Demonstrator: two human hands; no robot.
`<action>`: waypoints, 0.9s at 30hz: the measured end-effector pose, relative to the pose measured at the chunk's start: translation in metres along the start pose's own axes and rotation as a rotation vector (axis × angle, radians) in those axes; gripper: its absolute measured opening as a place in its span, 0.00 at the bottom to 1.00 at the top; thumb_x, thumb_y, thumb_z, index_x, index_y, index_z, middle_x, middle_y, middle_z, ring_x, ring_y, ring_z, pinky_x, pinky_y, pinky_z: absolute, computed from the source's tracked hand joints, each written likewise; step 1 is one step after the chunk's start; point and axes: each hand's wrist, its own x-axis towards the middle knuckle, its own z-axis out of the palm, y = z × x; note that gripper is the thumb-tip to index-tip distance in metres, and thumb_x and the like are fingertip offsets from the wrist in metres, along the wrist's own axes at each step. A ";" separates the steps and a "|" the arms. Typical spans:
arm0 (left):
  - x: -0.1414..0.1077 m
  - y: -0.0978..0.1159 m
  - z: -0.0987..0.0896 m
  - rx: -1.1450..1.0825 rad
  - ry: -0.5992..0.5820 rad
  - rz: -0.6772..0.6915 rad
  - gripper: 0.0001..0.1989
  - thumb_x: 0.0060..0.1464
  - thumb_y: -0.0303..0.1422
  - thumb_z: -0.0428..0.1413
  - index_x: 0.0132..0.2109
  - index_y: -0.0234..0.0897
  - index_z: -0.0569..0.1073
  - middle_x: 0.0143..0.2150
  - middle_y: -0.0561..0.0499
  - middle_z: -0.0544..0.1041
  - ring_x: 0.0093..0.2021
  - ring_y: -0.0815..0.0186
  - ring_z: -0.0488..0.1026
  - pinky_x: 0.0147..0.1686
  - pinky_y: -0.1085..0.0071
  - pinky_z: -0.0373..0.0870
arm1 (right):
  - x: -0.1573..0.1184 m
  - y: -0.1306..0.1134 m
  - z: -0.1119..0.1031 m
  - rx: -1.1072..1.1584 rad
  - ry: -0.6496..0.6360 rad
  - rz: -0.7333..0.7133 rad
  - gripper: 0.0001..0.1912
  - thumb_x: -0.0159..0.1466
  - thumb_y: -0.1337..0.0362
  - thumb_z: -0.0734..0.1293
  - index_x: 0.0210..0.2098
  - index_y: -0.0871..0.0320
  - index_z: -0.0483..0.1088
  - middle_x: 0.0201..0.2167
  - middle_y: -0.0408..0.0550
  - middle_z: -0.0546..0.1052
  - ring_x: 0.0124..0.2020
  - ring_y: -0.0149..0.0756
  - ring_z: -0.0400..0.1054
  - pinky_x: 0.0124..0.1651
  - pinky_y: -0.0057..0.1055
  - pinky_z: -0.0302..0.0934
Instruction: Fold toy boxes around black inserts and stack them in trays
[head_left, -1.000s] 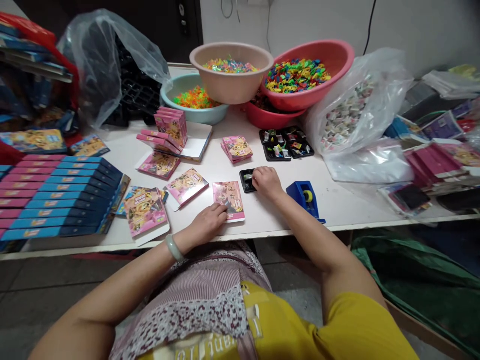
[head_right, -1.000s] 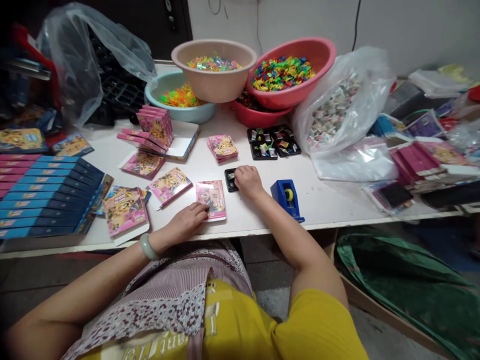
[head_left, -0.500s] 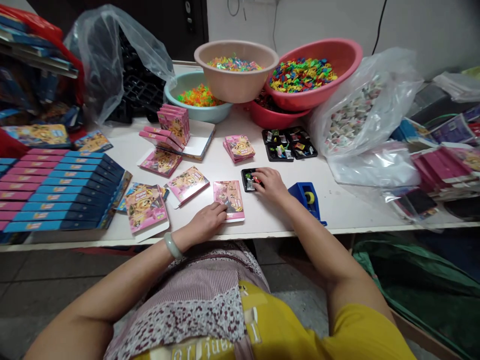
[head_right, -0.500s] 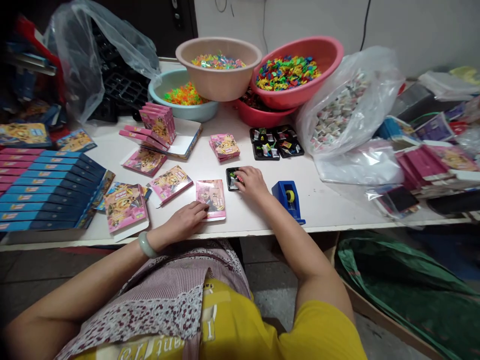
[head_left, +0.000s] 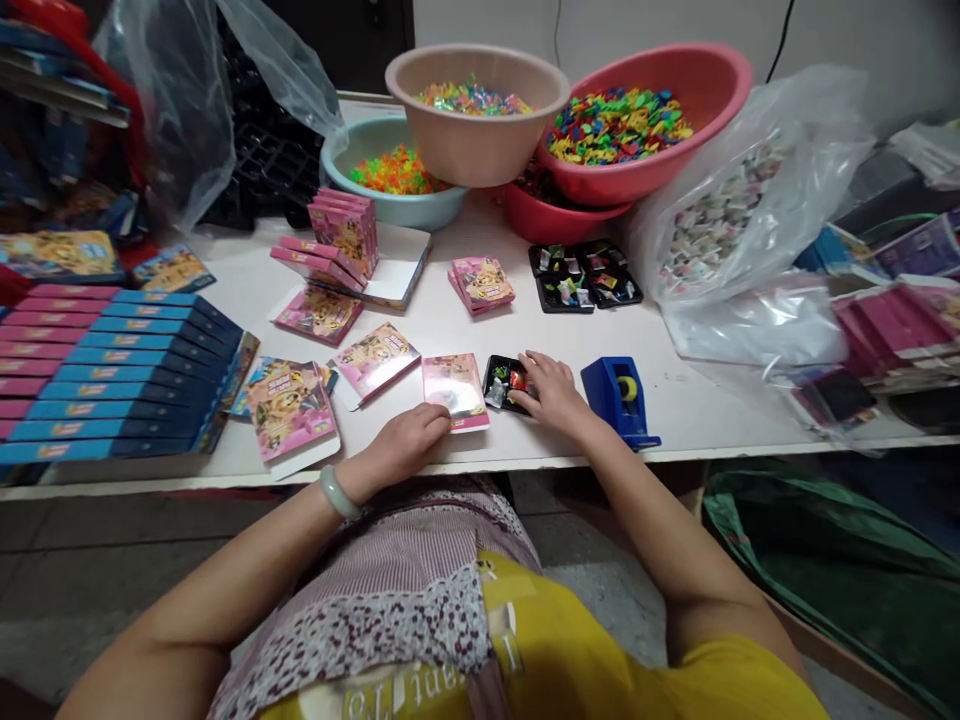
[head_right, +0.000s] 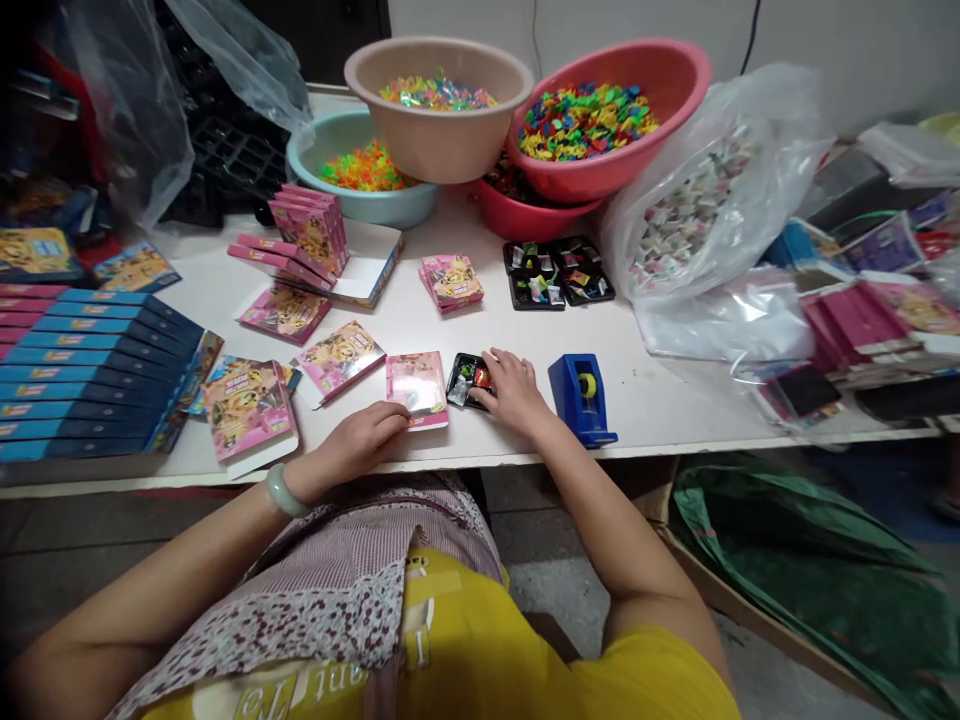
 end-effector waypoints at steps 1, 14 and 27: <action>0.001 0.000 -0.002 -0.019 0.027 0.007 0.09 0.63 0.23 0.46 0.44 0.34 0.70 0.44 0.42 0.75 0.43 0.61 0.73 0.41 0.65 0.73 | -0.007 -0.003 0.001 -0.002 0.016 -0.067 0.31 0.66 0.50 0.62 0.65 0.58 0.60 0.67 0.61 0.60 0.69 0.54 0.50 0.66 0.56 0.46; 0.040 0.009 -0.003 -0.346 0.050 -0.056 0.06 0.61 0.27 0.48 0.37 0.35 0.69 0.33 0.50 0.73 0.33 0.68 0.69 0.34 0.72 0.67 | -0.004 -0.004 0.013 -0.029 -0.016 -0.188 0.24 0.63 0.54 0.67 0.58 0.44 0.70 0.69 0.50 0.58 0.70 0.60 0.44 0.65 0.61 0.44; 0.051 -0.004 -0.009 -0.629 0.228 -0.318 0.08 0.59 0.35 0.54 0.35 0.35 0.71 0.35 0.49 0.75 0.33 0.69 0.70 0.32 0.74 0.66 | -0.002 0.003 0.008 0.013 -0.020 -0.190 0.24 0.64 0.57 0.66 0.60 0.41 0.68 0.68 0.48 0.58 0.65 0.54 0.51 0.62 0.54 0.51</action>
